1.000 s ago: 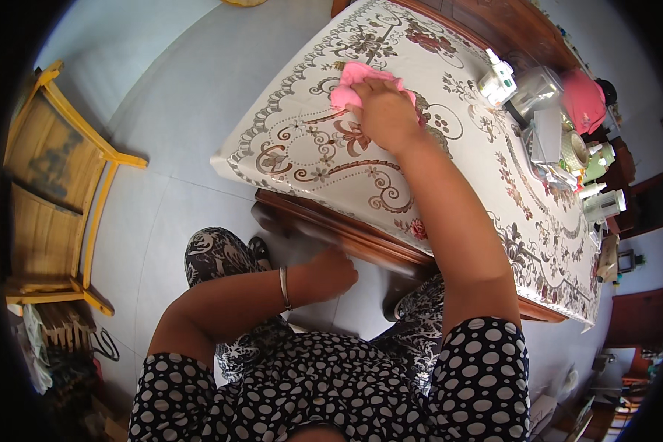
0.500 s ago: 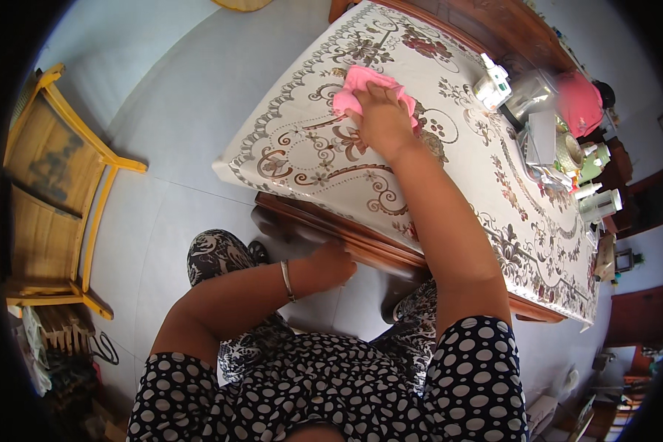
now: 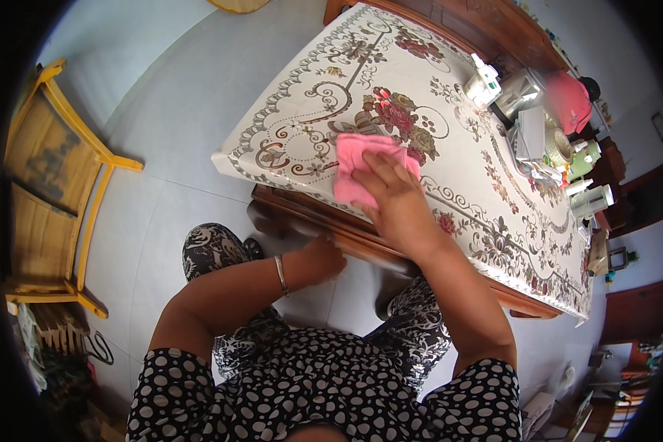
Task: The person wipes a floral-patterned tablecloth on a wooden table using a pink cloth. The person systematically cleans the surface, moving the cloth in circular and sweeping motions across the table.
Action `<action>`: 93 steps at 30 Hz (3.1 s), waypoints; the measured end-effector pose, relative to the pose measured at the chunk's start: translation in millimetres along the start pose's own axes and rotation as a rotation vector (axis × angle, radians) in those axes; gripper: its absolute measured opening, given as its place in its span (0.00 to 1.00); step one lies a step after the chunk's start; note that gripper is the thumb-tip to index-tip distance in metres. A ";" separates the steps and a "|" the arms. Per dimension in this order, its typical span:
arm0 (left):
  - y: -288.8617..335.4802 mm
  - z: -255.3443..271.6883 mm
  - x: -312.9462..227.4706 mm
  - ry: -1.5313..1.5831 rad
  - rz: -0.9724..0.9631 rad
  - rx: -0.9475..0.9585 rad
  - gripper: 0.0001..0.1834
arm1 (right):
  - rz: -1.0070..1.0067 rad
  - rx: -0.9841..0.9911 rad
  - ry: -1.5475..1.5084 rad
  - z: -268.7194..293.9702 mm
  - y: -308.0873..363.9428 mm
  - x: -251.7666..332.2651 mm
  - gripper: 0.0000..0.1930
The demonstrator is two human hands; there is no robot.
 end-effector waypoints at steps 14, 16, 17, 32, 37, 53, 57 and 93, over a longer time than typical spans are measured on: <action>3.7 -3.2 -14.3 0.157 -0.043 -0.038 0.06 | -0.001 -0.039 0.162 -17.1 -65.4 -65.9 0.18; 8.5 4.5 -15.3 0.140 -0.055 -0.064 0.05 | -0.054 0.039 0.163 -26.0 -82.1 -84.5 0.18; 10.3 8.7 -16.5 0.138 -0.052 -0.046 0.05 | -0.054 0.053 0.180 -30.0 -89.5 -94.2 0.17; 10.8 14.9 -23.8 0.201 -0.085 -0.095 0.04 | -0.253 0.156 0.023 -70.3 -185.7 -195.5 0.22; 2.2 -2.5 -31.1 0.162 -0.074 -0.029 0.05 | -0.292 0.049 0.073 -90.2 -193.0 -219.3 0.24; -13.6 -27.6 -13.7 0.123 -0.015 -0.090 0.07 | 0.230 -0.017 -0.093 -75.9 -151.0 -12.9 0.24; -21.2 -20.8 -4.5 0.129 0.032 0.081 0.10 | 0.277 -0.039 -0.219 -57.0 -118.2 21.8 0.25; -5.5 -12.2 -5.6 0.055 0.033 0.135 0.10 | -0.685 -0.079 0.346 45.3 215.2 -135.8 0.24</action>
Point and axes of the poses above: each hand's wrist, its own y-axis away from the middle knuckle, its own z-axis out of the back of the hand, x = y × z, the point moved 5 cm from there along -y, towards the middle knuckle, and after that the axes turned 13 degrees about z, right-handed, at the moved point
